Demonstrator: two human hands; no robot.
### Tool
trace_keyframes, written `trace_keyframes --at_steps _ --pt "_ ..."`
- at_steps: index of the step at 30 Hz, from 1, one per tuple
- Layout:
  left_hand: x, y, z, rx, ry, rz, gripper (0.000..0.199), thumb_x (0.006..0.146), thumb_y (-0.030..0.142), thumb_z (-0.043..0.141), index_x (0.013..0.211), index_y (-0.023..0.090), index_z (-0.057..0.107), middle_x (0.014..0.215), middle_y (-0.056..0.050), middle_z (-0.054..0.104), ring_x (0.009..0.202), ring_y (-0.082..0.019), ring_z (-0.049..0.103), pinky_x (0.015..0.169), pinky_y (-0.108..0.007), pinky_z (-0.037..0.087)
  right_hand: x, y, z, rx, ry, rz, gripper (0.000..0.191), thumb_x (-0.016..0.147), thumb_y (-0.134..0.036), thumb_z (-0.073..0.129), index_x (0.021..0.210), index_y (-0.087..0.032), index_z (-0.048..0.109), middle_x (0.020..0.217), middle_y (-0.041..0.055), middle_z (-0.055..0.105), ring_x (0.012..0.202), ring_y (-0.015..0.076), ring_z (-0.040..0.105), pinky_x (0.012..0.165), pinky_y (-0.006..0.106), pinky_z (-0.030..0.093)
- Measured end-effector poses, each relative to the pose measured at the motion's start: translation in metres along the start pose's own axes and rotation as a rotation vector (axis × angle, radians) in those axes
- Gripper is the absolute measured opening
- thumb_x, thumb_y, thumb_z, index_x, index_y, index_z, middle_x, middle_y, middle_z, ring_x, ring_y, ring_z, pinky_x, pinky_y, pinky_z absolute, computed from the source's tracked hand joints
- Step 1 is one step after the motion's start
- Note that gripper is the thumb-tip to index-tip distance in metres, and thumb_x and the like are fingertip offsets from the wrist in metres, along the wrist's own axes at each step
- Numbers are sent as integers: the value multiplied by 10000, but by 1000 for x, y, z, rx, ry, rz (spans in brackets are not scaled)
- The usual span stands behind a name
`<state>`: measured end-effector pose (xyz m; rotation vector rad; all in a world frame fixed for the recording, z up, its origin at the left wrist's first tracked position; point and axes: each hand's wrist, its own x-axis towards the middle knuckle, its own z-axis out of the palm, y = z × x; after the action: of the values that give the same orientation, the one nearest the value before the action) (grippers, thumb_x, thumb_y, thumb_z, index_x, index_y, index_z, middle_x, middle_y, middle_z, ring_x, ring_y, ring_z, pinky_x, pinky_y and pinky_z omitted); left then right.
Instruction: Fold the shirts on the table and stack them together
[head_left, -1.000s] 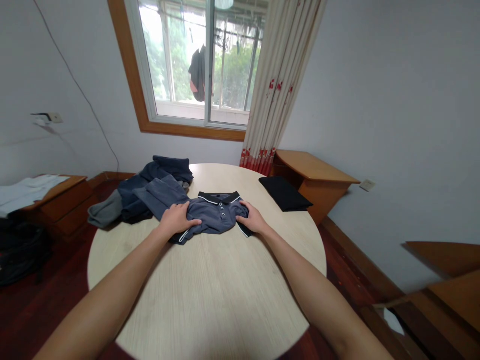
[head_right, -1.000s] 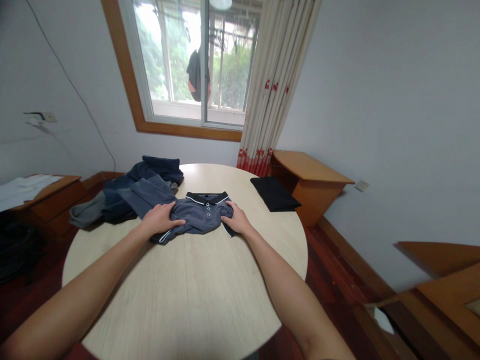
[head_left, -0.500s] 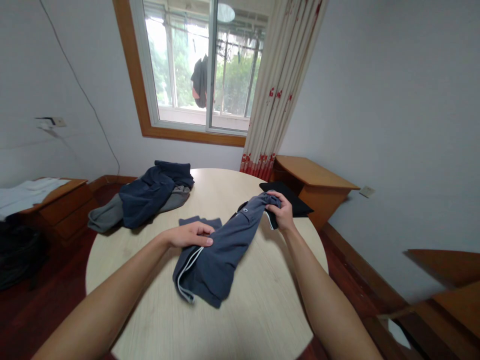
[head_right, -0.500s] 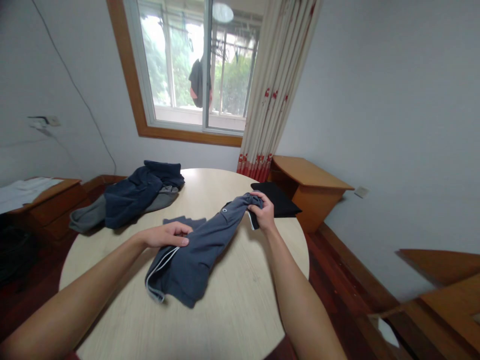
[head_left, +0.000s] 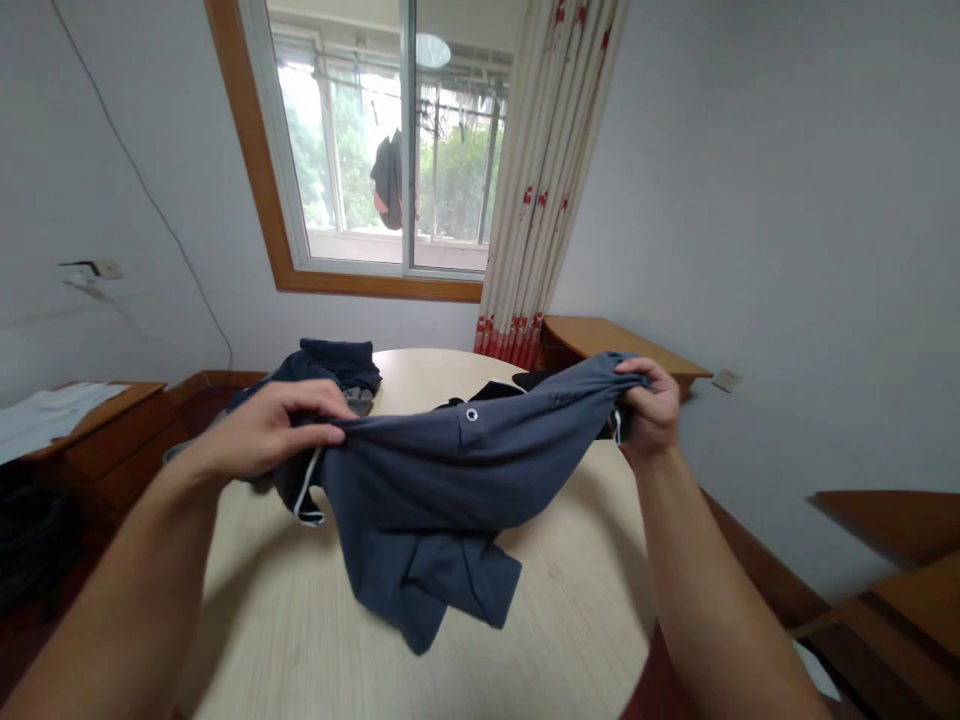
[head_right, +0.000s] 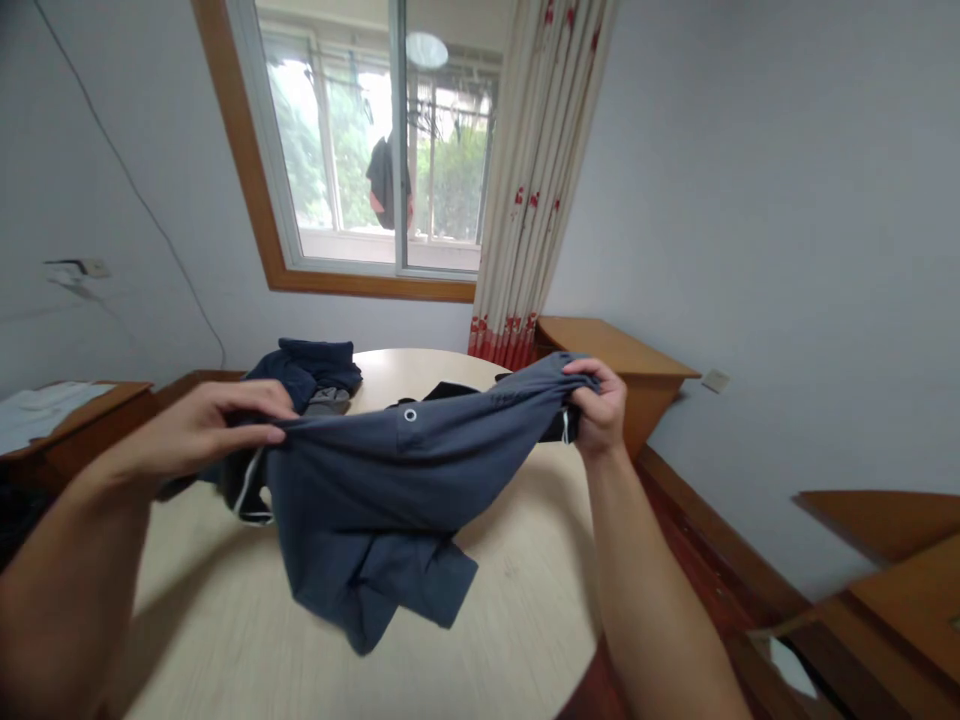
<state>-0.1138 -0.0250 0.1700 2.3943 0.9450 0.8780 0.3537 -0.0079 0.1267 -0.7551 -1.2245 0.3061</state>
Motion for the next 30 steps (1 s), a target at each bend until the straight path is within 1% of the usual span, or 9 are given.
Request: trace_keyframes --at_steps 3,6,8,10,13,16,19,23,30 --pt "49 5 -29 211 315 0 185 819 331 694 907 176 744 915 -33 703 878 -200 633 924 -396 510 58 -2 13 -277 30 -188 160 717 -220 587 848 -212 677 844 15 666 815 156 617 785 280 517" --pt "111 -9 -34 488 614 -170 269 859 141 650 1124 117 692 1160 -97 677 1122 -252 591 1034 -466 443 103 14 50 -697 -89 -171 420 810 -142 538 1217 -122 640 1268 119 630 1195 169 531 1112 312 370" --pt "138 -22 -21 588 654 -271 509 837 143 699 1330 95 583 1380 -163 568 1314 -331 477 1097 -540 368 111 30 74 -842 -151 -33 640 826 -155 584 1429 10 445 1466 219 481 1359 218 426 1189 359 287" --pt "145 -36 4 515 568 -303 564 888 215 662 1413 80 508 1425 -185 543 1317 -313 497 1093 -484 395 98 46 90 -884 -201 37 688 828 -185 619 1443 46 414 1480 253 462 1383 260 423 1188 393 306" --pt "122 -57 58 397 289 -283 404 911 347 621 1251 132 654 1237 -119 692 1118 -249 648 1001 -367 491 47 64 99 -947 -481 54 548 877 -246 609 1383 -44 545 1431 198 548 1338 257 506 1146 358 376" --pt "81 -75 115 343 3 -199 367 882 395 615 1147 158 707 1211 -112 711 1139 -266 649 1029 -365 479 -16 76 98 -940 -777 156 400 880 -293 640 1238 -120 683 1288 143 676 1210 257 618 1082 345 442" --pt "44 -88 151 304 -120 -136 377 879 425 597 1142 181 712 1236 -115 702 1160 -278 640 1047 -393 471 -63 86 91 -921 -873 253 337 903 -305 619 1193 -166 720 1252 110 705 1148 247 657 1036 332 474" --pt "14 -101 163 285 -106 -179 460 860 480 610 1204 186 693 1353 -136 639 1252 -310 589 1097 -451 436 -82 103 72 -1002 -835 296 314 907 -248 593 1181 -175 729 1261 105 694 1198 243 629 1064 321 443" --pt "-2 -110 144 442 -86 -334 561 793 469 689 1281 194 667 1522 -153 471 1405 -355 433 1154 -479 364 -74 115 42 -1188 -713 401 377 887 -284 630 1241 -174 703 1310 133 642 1208 241 606 1056 304 427"
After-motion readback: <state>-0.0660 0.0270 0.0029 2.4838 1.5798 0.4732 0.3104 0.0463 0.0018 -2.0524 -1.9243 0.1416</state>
